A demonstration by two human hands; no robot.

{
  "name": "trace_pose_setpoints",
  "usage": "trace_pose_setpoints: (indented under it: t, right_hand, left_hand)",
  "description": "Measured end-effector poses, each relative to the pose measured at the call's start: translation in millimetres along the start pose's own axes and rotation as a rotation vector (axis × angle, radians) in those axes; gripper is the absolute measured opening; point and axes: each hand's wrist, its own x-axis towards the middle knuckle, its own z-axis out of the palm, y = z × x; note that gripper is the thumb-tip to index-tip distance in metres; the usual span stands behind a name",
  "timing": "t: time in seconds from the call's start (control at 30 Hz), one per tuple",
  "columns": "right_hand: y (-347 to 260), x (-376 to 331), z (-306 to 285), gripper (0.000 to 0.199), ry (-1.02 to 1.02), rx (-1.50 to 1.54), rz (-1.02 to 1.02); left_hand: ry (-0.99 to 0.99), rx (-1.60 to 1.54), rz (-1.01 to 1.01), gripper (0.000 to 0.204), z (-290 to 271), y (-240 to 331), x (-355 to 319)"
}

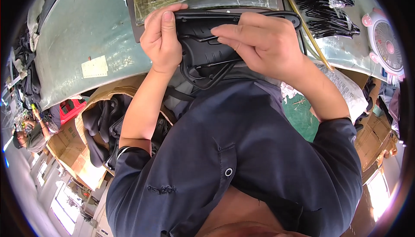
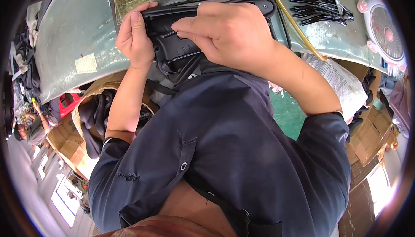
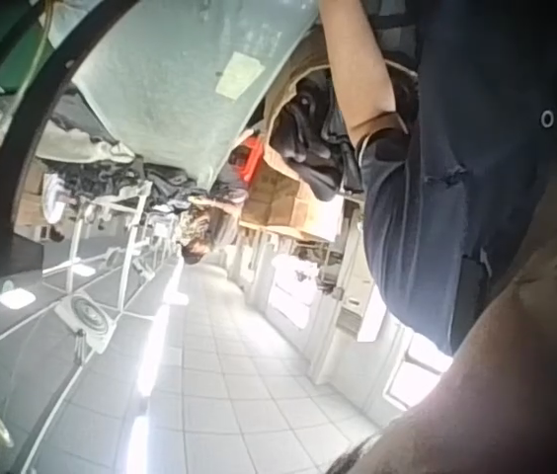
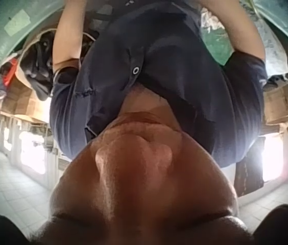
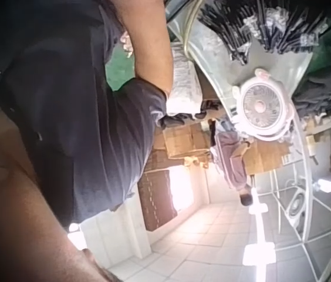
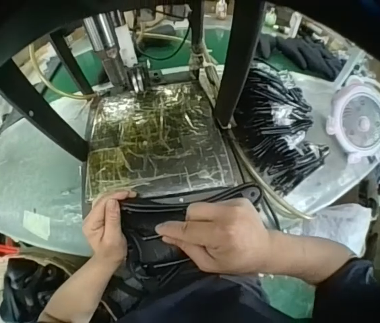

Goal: Assembling bicycle seats by positioning components and using a pneumatic press.

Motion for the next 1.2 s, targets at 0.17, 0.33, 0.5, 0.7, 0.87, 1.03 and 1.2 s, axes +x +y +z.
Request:
trace_pose_setpoints:
  t: [0.17,0.33,0.5,0.7,0.87,1.03,1.2]
  right_hand:
    - [10.1,-4.3,11.8,0.016,0.037,0.117,0.084]
    - [11.9,-1.5,5.0,0.013,-0.052,0.070,0.077]
    - [27.8,17.7,8.2,0.012,-0.054,0.071,-0.015]
    - [53.1,42.8,-21.7,0.024,-0.040,0.094,-0.299]
    - [34.6,50.6,-7.9,0.047,0.380,-0.172,-0.014]
    - [38.5,51.3,22.0,0.042,0.374,-0.120,0.194]
    - [68.9,80.6,40.4,0.041,0.464,-0.135,0.131]
  left_hand:
    - [-0.051,0.028,0.033,0.022,-2.5,-2.7,2.4]
    - [-0.139,0.126,0.095,0.027,-6.7,-2.2,5.3]
    - [-0.111,0.125,0.102,0.022,2.8,4.8,13.5]
    - [-0.491,0.302,0.551,0.049,-16.5,20.6,35.1]
    - [-0.015,0.635,0.380,0.019,15.2,43.1,37.6]
    - [-0.041,0.554,0.292,0.020,37.8,41.0,63.8]
    - [-0.032,0.582,0.238,0.021,46.2,30.1,83.5]
